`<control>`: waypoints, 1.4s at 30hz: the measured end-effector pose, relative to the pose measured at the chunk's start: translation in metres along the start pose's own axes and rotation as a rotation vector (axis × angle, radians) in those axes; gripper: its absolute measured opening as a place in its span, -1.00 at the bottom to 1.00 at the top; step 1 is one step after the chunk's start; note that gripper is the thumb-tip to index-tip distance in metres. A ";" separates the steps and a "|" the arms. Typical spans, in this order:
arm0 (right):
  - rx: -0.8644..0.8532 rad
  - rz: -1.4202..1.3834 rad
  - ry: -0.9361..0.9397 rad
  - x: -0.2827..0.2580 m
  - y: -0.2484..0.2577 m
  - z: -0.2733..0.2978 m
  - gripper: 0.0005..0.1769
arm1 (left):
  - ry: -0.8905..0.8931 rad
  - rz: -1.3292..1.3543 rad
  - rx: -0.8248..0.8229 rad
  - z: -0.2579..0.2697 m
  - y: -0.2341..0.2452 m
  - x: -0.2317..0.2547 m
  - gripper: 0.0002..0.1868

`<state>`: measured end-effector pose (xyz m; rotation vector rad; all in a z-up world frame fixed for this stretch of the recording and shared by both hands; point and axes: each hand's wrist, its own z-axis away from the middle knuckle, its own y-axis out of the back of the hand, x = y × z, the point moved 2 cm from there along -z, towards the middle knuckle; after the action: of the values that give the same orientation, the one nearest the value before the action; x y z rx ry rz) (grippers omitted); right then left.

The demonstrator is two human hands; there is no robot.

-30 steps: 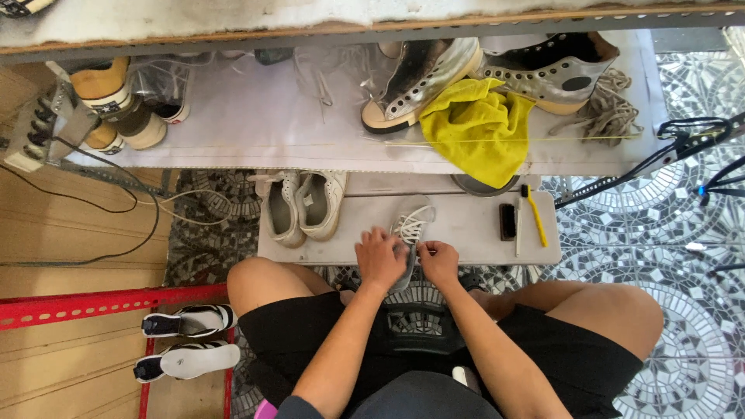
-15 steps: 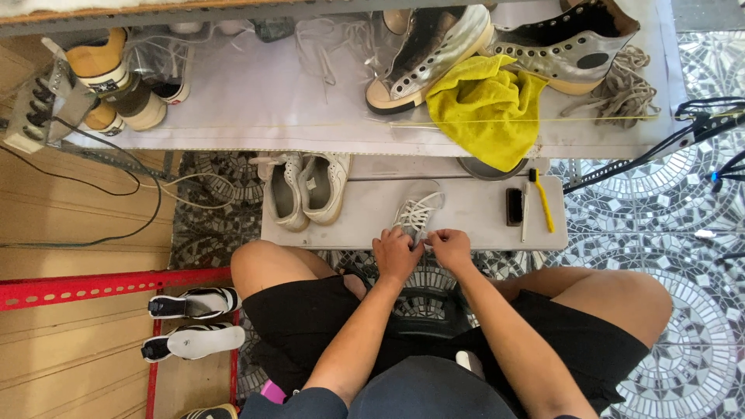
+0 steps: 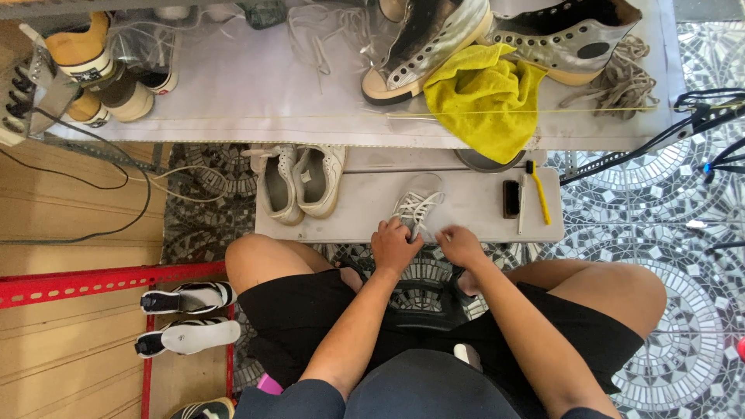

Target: The person laces a white sneaker by threading the laces through the eyelets and tying them. They then pick up the shoe to inspect the lacing and place it back on the table.

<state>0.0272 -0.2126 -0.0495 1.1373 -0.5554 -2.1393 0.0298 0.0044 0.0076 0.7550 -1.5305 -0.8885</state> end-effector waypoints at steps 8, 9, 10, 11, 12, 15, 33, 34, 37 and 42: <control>0.146 -0.192 -0.022 -0.067 0.001 0.010 -0.55 | -0.008 -0.042 0.049 0.000 -0.005 -0.002 -0.54; 0.156 -0.220 -0.037 -0.065 0.002 0.008 -0.57 | -0.008 -0.063 0.047 0.000 -0.004 -0.001 -0.52; 0.153 -0.218 -0.039 -0.061 0.001 0.006 -0.57 | -0.005 -0.062 0.045 0.001 -0.003 0.000 -0.52; 0.132 -0.216 -0.039 -0.056 0.001 0.004 -0.59 | 0.000 -0.051 0.044 0.001 -0.002 0.002 -0.51; 0.116 -0.216 -0.038 -0.052 0.001 0.001 -0.60 | 0.002 -0.038 0.044 -0.001 -0.001 0.003 -0.49; 0.096 -0.129 0.016 -0.061 0.020 0.020 -0.61 | 0.018 -0.044 0.008 0.000 0.000 0.003 -0.47; -0.297 0.599 -0.156 0.015 0.038 0.016 -0.38 | -0.015 -0.053 0.012 -0.001 -0.006 -0.001 -0.51; -0.302 0.598 -0.158 0.002 0.033 0.018 -0.38 | -0.013 -0.054 0.006 0.000 -0.002 0.001 -0.51; 0.062 -0.064 0.192 -0.041 0.030 0.016 -0.59 | -0.001 -0.021 0.001 -0.004 -0.001 0.003 -0.52; 0.095 -0.165 0.036 -0.054 0.005 0.006 -0.54 | 0.050 -0.016 -0.026 0.000 -0.007 -0.003 -0.46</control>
<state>0.0466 -0.1777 -0.0128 1.3113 -0.5694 -2.2478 0.0303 0.0030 -0.0003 0.7664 -1.4687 -0.8932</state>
